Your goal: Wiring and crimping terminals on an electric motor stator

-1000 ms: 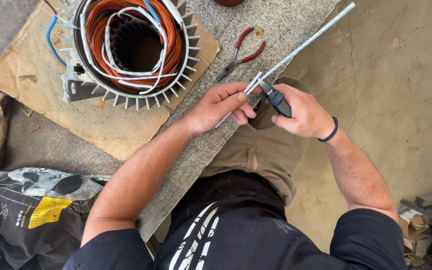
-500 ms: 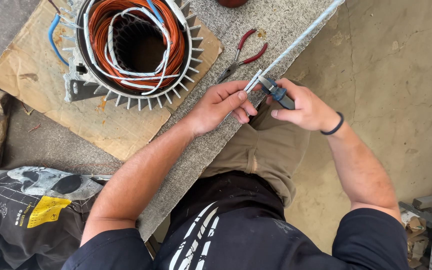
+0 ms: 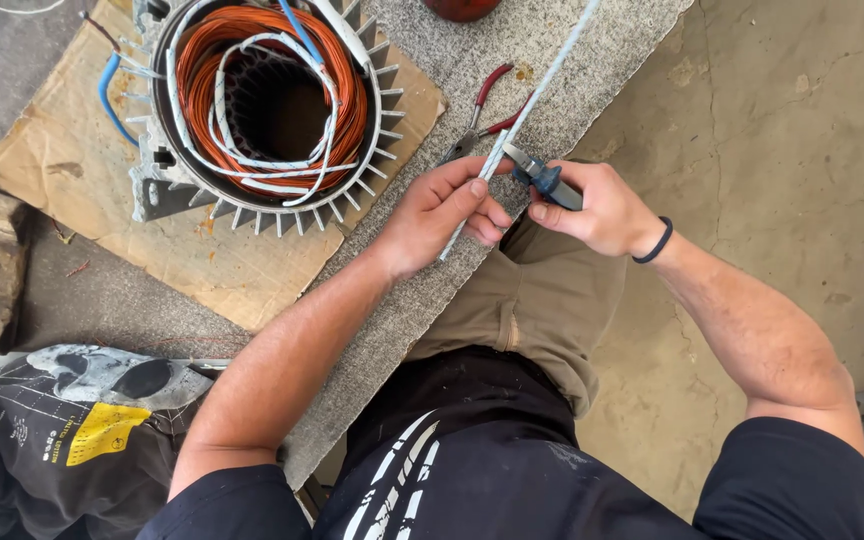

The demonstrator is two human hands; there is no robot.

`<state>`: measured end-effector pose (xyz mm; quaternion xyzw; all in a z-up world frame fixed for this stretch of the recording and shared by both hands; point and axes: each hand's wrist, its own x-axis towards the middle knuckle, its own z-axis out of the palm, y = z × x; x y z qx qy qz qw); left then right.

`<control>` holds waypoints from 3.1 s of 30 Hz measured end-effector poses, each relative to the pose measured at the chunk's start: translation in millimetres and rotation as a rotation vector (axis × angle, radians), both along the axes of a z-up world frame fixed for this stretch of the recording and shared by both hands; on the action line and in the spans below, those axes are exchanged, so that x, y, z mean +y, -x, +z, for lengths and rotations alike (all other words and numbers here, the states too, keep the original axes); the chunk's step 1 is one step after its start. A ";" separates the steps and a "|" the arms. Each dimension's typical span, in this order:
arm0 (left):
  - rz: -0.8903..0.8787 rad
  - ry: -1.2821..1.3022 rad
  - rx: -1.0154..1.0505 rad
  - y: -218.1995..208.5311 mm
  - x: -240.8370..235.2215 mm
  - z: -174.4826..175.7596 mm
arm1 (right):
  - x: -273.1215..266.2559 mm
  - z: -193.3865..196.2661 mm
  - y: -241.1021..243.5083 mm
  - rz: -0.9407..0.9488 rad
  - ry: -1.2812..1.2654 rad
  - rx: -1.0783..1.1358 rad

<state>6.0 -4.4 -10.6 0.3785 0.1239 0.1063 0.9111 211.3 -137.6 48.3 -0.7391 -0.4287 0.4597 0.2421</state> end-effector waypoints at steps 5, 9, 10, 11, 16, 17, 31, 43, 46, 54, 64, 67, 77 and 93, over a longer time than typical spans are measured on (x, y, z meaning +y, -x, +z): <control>0.006 0.000 0.005 3.0 7.9 3.7 | 3.8 2.5 -10.6 0.040 0.061 0.033; -0.020 -0.024 0.000 4.1 13.6 7.0 | 13.2 25.3 -12.5 0.011 0.173 0.316; -0.034 -0.032 -0.002 3.8 15.5 8.1 | 16.1 31.4 -13.9 -0.014 0.207 0.397; -0.050 -0.032 0.000 6.0 14.3 8.8 | 16.0 36.7 -13.0 -0.044 0.248 0.484; -0.071 -0.045 -0.031 6.3 18.0 14.6 | 26.2 48.7 -14.3 0.092 0.236 0.491; -0.068 -0.033 -0.047 6.2 18.4 13.6 | 28.4 51.9 -12.4 0.137 0.209 0.490; -0.007 -0.179 0.103 7.1 4.6 23.3 | 52.9 -1.2 -71.1 0.028 -0.481 -0.846; 0.371 -1.178 0.147 17.5 14.8 29.8 | 11.2 -24.7 35.1 -0.236 -0.936 -0.408; 0.483 -1.270 0.158 11.0 10.4 31.6 | 10.3 -35.7 49.9 -0.192 -0.896 -0.358; 0.548 -1.457 0.160 54.9 -9.4 91.7 | 27.3 -25.0 52.4 -0.057 -0.929 -0.507; 0.714 -1.705 0.562 171.7 50.8 170.1 | 76.8 -24.0 78.4 0.323 -0.954 -0.720; 0.707 -1.785 0.526 153.5 48.5 196.0 | 68.7 -37.6 73.0 0.335 -0.963 -0.851; 0.598 -2.216 0.546 112.1 36.7 184.2 | 81.5 -14.0 27.9 0.479 -1.265 -0.884; 0.699 -2.315 0.369 125.0 49.1 138.5 | 112.2 -28.4 89.4 0.005 -0.958 -0.409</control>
